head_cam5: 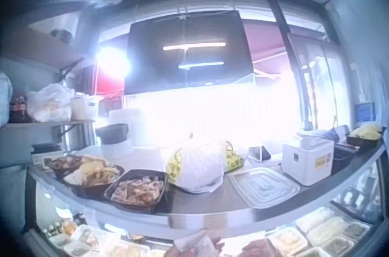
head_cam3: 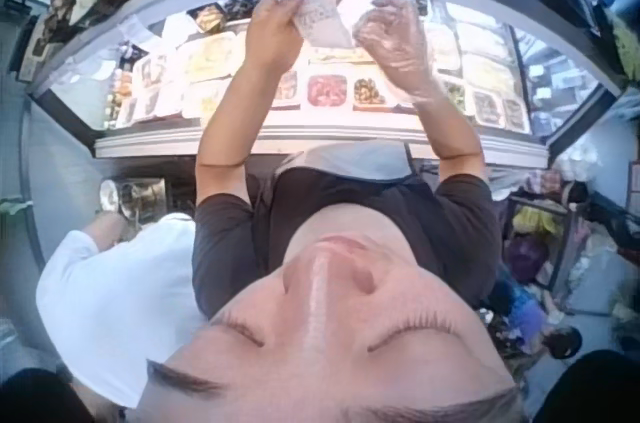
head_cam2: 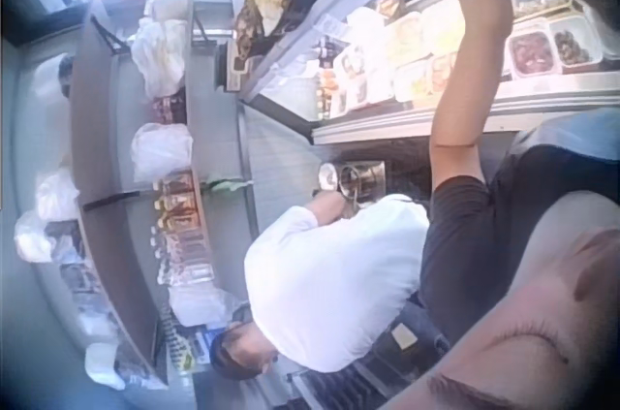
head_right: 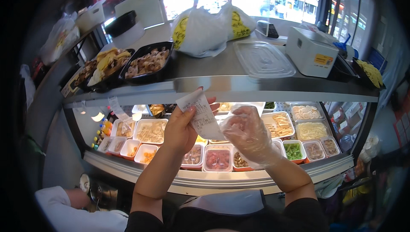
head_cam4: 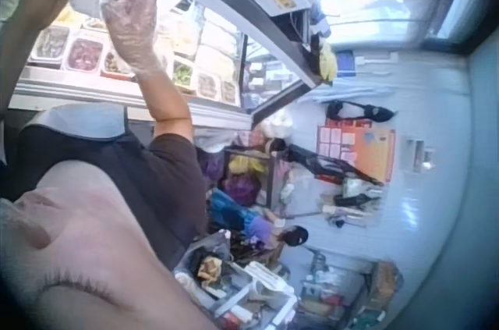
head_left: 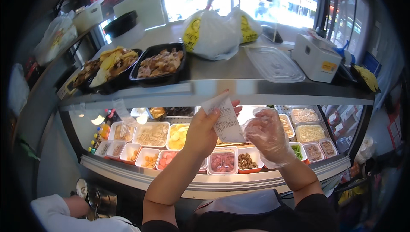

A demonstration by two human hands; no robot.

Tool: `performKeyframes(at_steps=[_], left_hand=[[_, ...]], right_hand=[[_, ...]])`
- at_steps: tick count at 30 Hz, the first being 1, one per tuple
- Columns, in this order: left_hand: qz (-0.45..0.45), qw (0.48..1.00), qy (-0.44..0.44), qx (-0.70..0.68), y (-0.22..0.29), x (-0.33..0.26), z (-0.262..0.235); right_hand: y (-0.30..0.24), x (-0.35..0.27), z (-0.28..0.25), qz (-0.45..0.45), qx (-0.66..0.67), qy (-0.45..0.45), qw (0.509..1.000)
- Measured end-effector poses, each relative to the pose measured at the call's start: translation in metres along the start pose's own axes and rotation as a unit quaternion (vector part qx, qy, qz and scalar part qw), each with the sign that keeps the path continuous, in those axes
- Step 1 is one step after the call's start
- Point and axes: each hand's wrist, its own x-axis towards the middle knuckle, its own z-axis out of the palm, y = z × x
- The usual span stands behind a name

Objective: The person assembles food orders by placing cooked meat and noodles into black containers, adding toppings from a display case, and sealing the containers with lids. The person then places the sealed containers into plastic bags and hands them to a customer.

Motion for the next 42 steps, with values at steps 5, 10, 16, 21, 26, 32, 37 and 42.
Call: performKeyframes(at_steps=[5,10,16,21,26,32,37,42], left_hand=[[0.13,0.959,0.242,0.072,0.009,-0.023,-0.081],[0.103,0.917,0.296,0.247,0.049,-0.028,-0.159],[0.152,0.871,0.348,0.312,0.063,-0.02,-0.178],[0.275,0.743,0.446,0.415,0.055,-0.001,-0.165],[0.438,0.491,0.472,0.586,0.04,0.012,-0.16],[0.454,0.437,0.401,0.665,0.041,-0.014,-0.159],[0.187,0.928,0.289,0.139,0.084,0.003,-0.127],[-0.046,0.963,0.247,0.099,0.137,0.017,-0.11]], right_hand=[[0.045,-0.028,0.008,-0.021,-0.073,0.05,0.996],[0.076,-0.048,0.001,0.001,-0.25,0.03,0.968],[0.08,-0.057,0.003,0.013,-0.212,0.029,0.977],[0.083,-0.068,0.002,-0.003,-0.242,0.06,0.968],[0.091,-0.082,-0.005,-0.02,-0.286,0.081,0.955],[0.081,-0.09,-0.008,-0.029,-0.266,0.097,0.959],[0.076,-0.107,-0.045,-0.082,-0.458,0.091,0.88],[0.081,-0.12,-0.049,0.041,-0.238,0.176,0.954]])
